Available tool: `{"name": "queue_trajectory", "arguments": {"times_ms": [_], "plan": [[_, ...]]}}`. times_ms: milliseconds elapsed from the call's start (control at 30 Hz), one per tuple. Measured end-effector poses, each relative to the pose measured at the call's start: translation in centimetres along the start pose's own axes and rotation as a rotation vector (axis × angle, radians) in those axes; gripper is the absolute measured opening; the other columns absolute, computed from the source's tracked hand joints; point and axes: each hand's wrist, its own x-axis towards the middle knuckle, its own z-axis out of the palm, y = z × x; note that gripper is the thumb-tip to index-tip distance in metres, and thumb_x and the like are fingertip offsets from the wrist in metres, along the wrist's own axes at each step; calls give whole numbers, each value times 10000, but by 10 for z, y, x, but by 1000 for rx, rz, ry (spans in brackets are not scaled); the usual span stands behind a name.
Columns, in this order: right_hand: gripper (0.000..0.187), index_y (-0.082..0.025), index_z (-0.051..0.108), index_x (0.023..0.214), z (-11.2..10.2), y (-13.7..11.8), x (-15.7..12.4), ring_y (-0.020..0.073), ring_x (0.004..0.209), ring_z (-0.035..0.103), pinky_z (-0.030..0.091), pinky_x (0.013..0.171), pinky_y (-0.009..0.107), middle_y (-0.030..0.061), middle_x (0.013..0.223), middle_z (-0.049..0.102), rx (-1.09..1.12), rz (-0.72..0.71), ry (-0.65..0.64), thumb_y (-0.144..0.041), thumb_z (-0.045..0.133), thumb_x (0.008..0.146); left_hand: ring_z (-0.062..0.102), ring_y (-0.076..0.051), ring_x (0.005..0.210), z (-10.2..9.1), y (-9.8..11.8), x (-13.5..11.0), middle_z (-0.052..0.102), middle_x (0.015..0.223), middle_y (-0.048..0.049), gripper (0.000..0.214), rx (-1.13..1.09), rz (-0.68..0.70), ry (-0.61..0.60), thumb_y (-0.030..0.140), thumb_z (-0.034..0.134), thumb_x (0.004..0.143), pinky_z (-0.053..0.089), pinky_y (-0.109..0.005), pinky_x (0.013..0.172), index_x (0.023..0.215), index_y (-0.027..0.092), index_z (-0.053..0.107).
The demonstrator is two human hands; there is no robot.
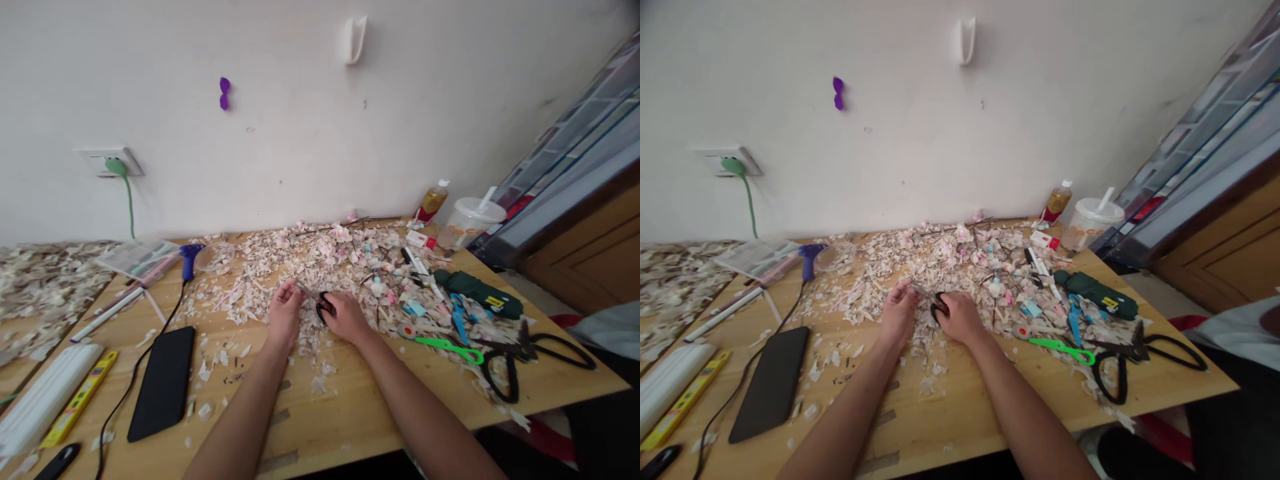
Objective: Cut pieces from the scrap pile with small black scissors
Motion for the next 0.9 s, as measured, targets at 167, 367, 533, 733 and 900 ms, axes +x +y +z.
{"name": "queue_trajectory", "arguments": {"times_ms": [167, 367, 533, 733, 900], "plan": [[78, -211, 529, 773, 1, 1, 0, 169, 771, 535, 321, 758, 279, 10, 751, 599, -19, -6, 10, -252, 530, 839, 621, -112, 781, -1, 0, -1, 666, 885, -33, 300, -166, -173, -18, 240, 772, 662, 483, -248, 769, 931, 175, 656], [43, -208, 538, 801, 4, 3, 1, 171, 787, 537, 324, 765, 278, 14, 772, 607, -51, -7, 1, -243, 544, 826, 619, -85, 745, 0, 0, -3, 672, 806, -16, 183, -308, -250, -19, 186, 756, 698, 496, -212, 770, 852, 151, 665], [37, -208, 533, 830, 5, 4, 1, 178, 802, 544, 327, 771, 284, 17, 794, 614, -63, -1, -4, -242, 548, 823, 620, -90, 707, 2, 0, -5, 662, 734, -3, 141, -342, -268, 11, 167, 761, 686, 509, -232, 779, 771, 149, 650], [40, -209, 522, 837, 4, 3, 1, 182, 822, 546, 328, 782, 288, 19, 805, 614, -69, 1, 4, -232, 550, 820, 622, -90, 702, 1, -2, -4, 655, 715, 3, 156, -314, -245, 17, 186, 769, 677, 502, -234, 784, 772, 151, 651], [49, -211, 522, 850, 4, 3, 1, 180, 834, 548, 324, 779, 287, 15, 809, 612, -63, 13, 7, -232, 554, 820, 606, -83, 691, 2, 0, -3, 651, 718, 13, 184, -236, -207, 15, 208, 792, 637, 483, -233, 786, 756, 158, 660]]}}
